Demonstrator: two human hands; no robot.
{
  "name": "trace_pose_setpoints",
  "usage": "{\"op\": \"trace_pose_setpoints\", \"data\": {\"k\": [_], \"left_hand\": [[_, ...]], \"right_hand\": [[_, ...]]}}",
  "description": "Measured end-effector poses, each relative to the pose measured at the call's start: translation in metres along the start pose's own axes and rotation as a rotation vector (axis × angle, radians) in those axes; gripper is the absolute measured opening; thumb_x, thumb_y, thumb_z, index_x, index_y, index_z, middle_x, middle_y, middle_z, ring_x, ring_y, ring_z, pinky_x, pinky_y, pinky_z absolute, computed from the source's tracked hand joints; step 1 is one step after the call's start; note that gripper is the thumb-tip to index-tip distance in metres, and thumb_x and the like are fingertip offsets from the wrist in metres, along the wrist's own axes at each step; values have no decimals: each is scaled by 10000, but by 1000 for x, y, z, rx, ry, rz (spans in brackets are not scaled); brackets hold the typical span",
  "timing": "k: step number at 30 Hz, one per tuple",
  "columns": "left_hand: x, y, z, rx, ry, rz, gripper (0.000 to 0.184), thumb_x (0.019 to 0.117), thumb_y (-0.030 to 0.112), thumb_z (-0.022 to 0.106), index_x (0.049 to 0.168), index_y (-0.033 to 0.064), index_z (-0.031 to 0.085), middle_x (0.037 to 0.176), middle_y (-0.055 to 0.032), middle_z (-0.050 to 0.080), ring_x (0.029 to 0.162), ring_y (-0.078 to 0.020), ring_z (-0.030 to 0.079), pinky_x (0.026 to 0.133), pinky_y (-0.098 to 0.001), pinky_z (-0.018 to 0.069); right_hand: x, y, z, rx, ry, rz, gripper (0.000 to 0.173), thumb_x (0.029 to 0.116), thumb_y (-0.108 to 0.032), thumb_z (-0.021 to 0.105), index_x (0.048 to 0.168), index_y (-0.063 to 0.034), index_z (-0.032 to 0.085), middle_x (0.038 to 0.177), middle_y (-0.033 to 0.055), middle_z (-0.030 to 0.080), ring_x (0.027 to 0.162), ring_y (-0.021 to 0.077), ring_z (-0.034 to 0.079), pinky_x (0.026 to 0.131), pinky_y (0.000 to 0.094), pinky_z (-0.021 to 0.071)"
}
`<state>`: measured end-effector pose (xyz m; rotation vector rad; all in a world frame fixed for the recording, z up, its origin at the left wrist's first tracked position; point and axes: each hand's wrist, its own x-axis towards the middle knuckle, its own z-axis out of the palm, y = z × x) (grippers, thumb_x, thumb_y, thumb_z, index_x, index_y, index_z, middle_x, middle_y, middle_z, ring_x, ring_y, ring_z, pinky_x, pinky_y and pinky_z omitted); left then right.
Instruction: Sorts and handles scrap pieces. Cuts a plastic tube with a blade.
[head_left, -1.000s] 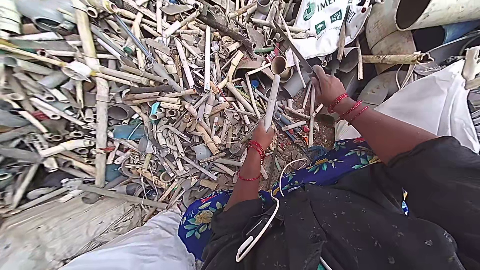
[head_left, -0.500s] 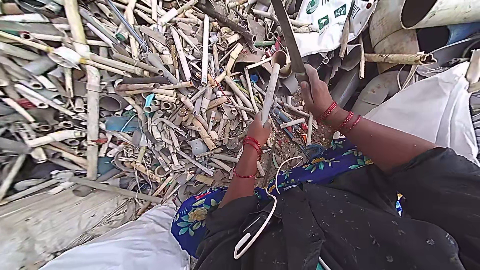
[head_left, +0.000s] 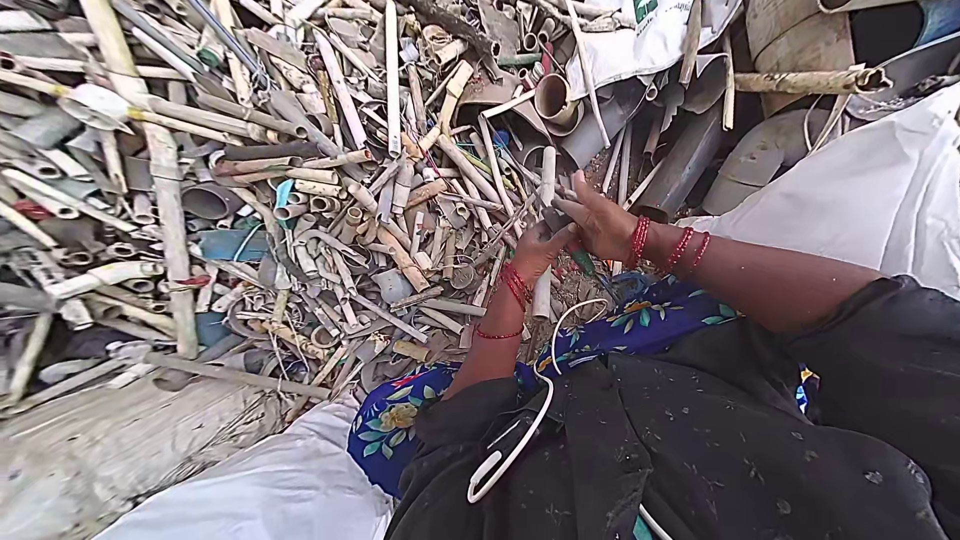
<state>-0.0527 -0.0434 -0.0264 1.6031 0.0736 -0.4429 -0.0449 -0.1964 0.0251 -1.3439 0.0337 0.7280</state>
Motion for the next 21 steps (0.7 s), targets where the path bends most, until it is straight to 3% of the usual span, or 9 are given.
{"op": "trace_pose_setpoints", "data": {"k": [2,4,8,10,13,15,17,20,21], "left_hand": [[-1,0,2,-106,44,-46,259,1020,156,630,1239,24,588,849,-31,611,597,-35,529,519,-176,449],[-2,8,3,-151,114,-20,157,1027,113,591,1154,25,570,779,-6,565,570,-32,524,516,-166,464],[-2,12,-11,-19,260,118,181,1026,107,587,1166,-7,598,835,-12,600,587,-13,533,541,-162,469],[-5,8,-26,129,351,123,263,1021,165,599,1205,-24,603,926,-49,623,674,-32,561,626,-204,491],[-5,5,-42,248,466,130,337,1003,225,611,1221,-32,601,966,-76,629,759,-60,584,724,-265,513],[-6,3,-48,234,487,156,366,996,213,609,1260,-38,569,1010,-77,613,789,-55,583,740,-256,516],[-7,1,-52,212,489,157,345,993,206,604,1254,-16,569,986,-48,602,734,-41,573,687,-243,514],[-12,-2,-54,208,489,151,290,992,202,598,1218,19,589,925,0,595,672,-18,560,644,-218,512],[-13,-3,-54,220,490,147,285,992,204,599,1211,22,588,920,4,589,677,-17,560,651,-218,512]], "right_hand": [[2,-7,-11,67,34,56,869,999,-720,-2,1664,-164,57,1528,263,456,1283,371,572,1024,507,484],[-2,-23,-18,32,49,56,883,971,-735,-62,1665,-198,35,1462,283,517,1232,403,601,982,528,502],[-45,-64,-39,-451,146,-211,744,1065,-588,84,1667,-154,143,1671,146,299,1531,331,299,1198,573,285],[-78,-82,-70,-590,250,-377,778,1041,-626,109,1656,-158,202,1683,93,284,1556,294,247,1207,593,268],[-131,-76,-115,-509,427,-503,805,1023,-650,105,1545,-79,328,1574,74,445,1460,232,414,1137,516,402],[-150,-35,-130,-445,402,-498,837,1021,-624,35,1575,-65,319,1563,94,455,1444,243,430,1131,493,403],[-153,33,-135,-366,317,-438,815,1063,-509,-17,1498,0,449,1484,94,559,1361,155,529,1135,354,422],[-165,98,-126,-41,397,-295,575,1116,-355,75,1392,-112,518,1211,-66,683,1100,-31,629,966,171,513],[-170,107,-114,104,565,-183,437,1139,-345,139,1237,-204,541,1001,-129,677,928,-94,631,827,128,528]]}}
